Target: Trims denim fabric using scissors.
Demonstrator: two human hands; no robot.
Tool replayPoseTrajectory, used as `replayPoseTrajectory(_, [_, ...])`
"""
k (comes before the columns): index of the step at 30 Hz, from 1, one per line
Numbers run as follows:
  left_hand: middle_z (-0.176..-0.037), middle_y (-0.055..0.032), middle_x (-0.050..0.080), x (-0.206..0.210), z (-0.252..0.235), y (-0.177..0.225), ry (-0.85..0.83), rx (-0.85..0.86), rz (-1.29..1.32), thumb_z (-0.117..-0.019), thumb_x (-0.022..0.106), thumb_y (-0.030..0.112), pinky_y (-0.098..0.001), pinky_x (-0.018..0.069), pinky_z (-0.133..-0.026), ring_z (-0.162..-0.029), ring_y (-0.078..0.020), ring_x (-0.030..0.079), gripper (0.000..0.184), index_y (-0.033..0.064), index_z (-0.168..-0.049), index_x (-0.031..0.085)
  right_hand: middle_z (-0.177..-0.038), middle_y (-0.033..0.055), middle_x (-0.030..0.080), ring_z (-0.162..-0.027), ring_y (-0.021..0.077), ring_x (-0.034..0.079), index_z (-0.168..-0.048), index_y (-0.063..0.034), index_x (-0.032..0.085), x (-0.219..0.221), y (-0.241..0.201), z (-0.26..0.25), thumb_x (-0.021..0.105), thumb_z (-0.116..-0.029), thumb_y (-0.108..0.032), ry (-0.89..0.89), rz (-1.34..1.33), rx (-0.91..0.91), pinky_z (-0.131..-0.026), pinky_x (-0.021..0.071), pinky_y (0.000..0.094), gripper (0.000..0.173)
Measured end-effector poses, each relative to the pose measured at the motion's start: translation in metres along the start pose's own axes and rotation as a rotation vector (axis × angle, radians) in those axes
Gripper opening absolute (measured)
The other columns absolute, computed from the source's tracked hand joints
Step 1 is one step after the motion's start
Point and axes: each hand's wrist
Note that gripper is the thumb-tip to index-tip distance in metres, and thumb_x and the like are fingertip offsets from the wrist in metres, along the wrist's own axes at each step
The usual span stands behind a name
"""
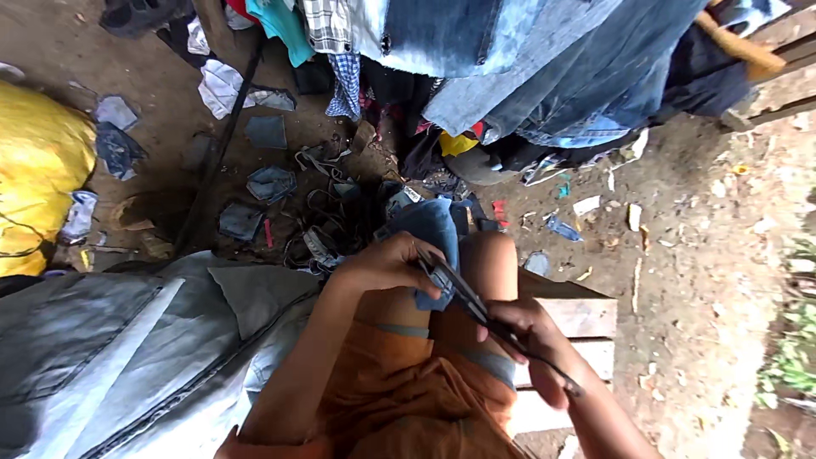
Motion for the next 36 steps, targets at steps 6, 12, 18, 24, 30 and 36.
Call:
replayPoseTrajectory(6, [-0.08,0.0137,0.066,0.032,-0.017,0.036,-0.203,0.192,-0.188,-0.0966,0.068,0.025,-0.0048,0.0467,-0.071,-0.078,0.0162,0.058,0.024,0.0021,-0.088,0.068,-0.068,-0.0134,0.052,-0.06,-0.0105,0.046,-0.108,-0.0101,0.066,0.057,-0.02,0.041,0.052,-0.0716,-0.093,0.148,-0.296,-0.068,-0.056,0.0372,0.0083,0.091])
replayPoseTrajectory(12, [-0.069,0.0021,0.06,0.045,-0.005,0.054,-0.186,-0.049,-0.639,-0.0984,0.064,0.032,-0.0142,0.0443,-0.063,-0.065,0.0059,0.053,0.038,-0.0031,-0.084,0.066,-0.064,-0.0091,0.053,-0.051,-0.0039,0.047,-0.099,-0.01,0.064,0.081,0.002,0.037,0.051,-0.0731,-0.092,0.221,-0.361,-0.118,-0.048,0.0404,0.0143,0.087])
replayPoseTrajectory(18, [-0.108,0.0079,0.071,0.041,0.006,0.012,0.019,0.0,-0.244,-0.0925,0.073,0.031,-0.0166,0.0537,-0.089,-0.097,0.0067,0.064,0.043,-0.0017,-0.12,0.066,-0.06,-0.015,0.05,-0.05,-0.0106,0.042,-0.087,-0.0137,0.063,0.094,0.021,0.037,0.06,-0.0866,-0.073,0.485,-0.125,-0.12,-0.047,0.0347,0.0094,0.06])
replayPoseTrajectory(24, [-0.097,-0.0074,0.071,0.065,0.025,-0.01,0.623,-0.134,-0.552,-0.0951,0.07,0.029,-0.0355,0.0556,-0.088,-0.092,-0.0109,0.067,0.041,-0.0025,-0.118,0.06,-0.067,-0.0108,0.054,-0.057,-0.0075,0.044,-0.092,-0.0034,0.067,0.083,0.028,0.028,0.072,-0.072,-0.074,0.645,0.237,0.297,-0.052,0.0389,0.014,0.074])
replayPoseTrajectory(30, [-0.095,-0.0124,0.074,0.07,0.029,-0.015,0.691,-0.276,-0.754,-0.0967,0.068,0.03,-0.0481,0.0558,-0.089,-0.093,-0.0205,0.071,0.032,0.0016,-0.112,0.072,-0.075,0.0017,0.061,-0.063,0.0122,0.056,-0.105,-0.0024,0.066,0.092,0.024,0.012,0.073,-0.075,-0.068,0.541,0.38,0.458,-0.058,0.0481,0.0364,0.073])
replayPoseTrajectory(36, [-0.104,-0.0148,0.071,0.076,0.04,-0.019,0.718,-0.382,-0.569,-0.1028,0.057,0.017,-0.0337,0.0533,-0.093,-0.098,-0.0117,0.067,0.03,-0.0066,-0.119,0.065,-0.077,-0.0073,0.056,-0.064,-0.0009,0.049,-0.112,-0.0029,0.064,0.096,0.04,0.022,0.058,-0.0686,-0.091,0.385,0.031,0.426,-0.059,0.0445,0.0217,0.098])
Point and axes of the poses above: each hand's wrist, its own z-axis away from the middle knuckle, its own x-axis out of the palm, y = z × x
